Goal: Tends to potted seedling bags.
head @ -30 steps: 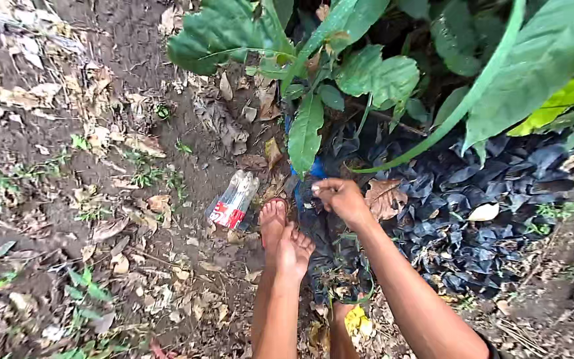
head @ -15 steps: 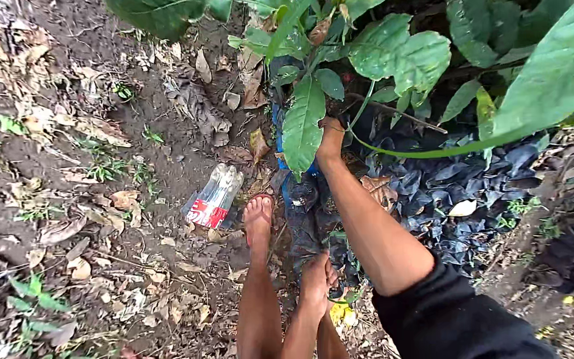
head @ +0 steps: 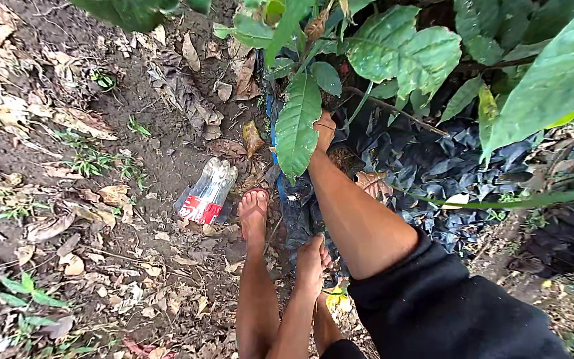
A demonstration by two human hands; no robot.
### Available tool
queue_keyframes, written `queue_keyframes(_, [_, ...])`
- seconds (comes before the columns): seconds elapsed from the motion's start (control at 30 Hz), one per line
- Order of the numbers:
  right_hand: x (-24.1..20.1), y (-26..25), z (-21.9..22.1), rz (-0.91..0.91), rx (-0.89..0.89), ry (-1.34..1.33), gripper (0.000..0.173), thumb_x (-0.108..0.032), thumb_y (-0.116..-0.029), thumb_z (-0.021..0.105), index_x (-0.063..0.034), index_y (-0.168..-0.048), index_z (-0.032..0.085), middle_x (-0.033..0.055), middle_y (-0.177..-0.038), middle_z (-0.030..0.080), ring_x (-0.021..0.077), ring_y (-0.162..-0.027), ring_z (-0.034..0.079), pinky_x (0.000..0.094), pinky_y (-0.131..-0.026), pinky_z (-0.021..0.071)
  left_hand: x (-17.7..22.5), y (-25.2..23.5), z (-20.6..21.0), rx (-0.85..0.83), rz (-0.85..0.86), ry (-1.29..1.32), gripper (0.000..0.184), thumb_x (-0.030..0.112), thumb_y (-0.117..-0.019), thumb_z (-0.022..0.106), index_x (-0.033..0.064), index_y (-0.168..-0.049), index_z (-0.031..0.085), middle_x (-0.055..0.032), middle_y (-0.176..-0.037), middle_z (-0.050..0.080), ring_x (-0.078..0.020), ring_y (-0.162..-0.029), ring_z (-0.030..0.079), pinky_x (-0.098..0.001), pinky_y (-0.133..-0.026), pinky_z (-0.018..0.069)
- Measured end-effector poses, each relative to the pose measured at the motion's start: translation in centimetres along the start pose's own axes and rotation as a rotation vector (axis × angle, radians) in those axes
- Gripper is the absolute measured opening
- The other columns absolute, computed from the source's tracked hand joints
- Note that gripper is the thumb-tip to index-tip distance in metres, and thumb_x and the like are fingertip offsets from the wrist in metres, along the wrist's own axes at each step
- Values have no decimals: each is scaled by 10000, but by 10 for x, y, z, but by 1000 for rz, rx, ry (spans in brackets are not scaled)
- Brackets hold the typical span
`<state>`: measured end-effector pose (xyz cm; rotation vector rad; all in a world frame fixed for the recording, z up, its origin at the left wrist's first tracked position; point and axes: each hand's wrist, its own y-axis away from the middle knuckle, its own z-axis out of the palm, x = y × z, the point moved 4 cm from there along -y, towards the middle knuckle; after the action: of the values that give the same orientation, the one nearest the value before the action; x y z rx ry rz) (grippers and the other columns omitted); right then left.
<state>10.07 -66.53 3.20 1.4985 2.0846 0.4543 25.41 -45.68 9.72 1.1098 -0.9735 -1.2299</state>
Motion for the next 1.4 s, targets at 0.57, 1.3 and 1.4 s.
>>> queue_keyframes(0.57, [88, -29, -67, -31, -231, -572, 310, 57, -1007, 501, 17, -1287, 628, 151, -1064, 681, 174, -815, 713, 340, -769, 626, -21, -43, -13, -7, 97, -201, 438, 239, -1104, 460, 95, -693, 509, 17, -558, 428, -119, -488, 459, -290, -527, 479])
queue_keyframes(1.3, [52, -61, -46, -325, -128, 181, 211, -60, -974, 602, -26, -1146, 720, 207, -1192, 703, 346, -1165, 661, 526, -1023, 504, -14, -47, -13, 15, 92, -228, 441, 225, -1107, 443, 103, -687, 496, 22, -548, 433, -111, -467, 459, -279, -507, 483])
queue_keyframes(1.4, [44, -59, -43, -257, -93, 246, 242, -144, -1027, 550, -23, -1162, 710, 218, -1221, 692, 362, -1196, 653, 536, -1007, 520, -9, -47, -10, 14, 99, -229, 447, 228, -1107, 444, 104, -680, 493, 21, -546, 428, -114, -469, 454, -278, -507, 474])
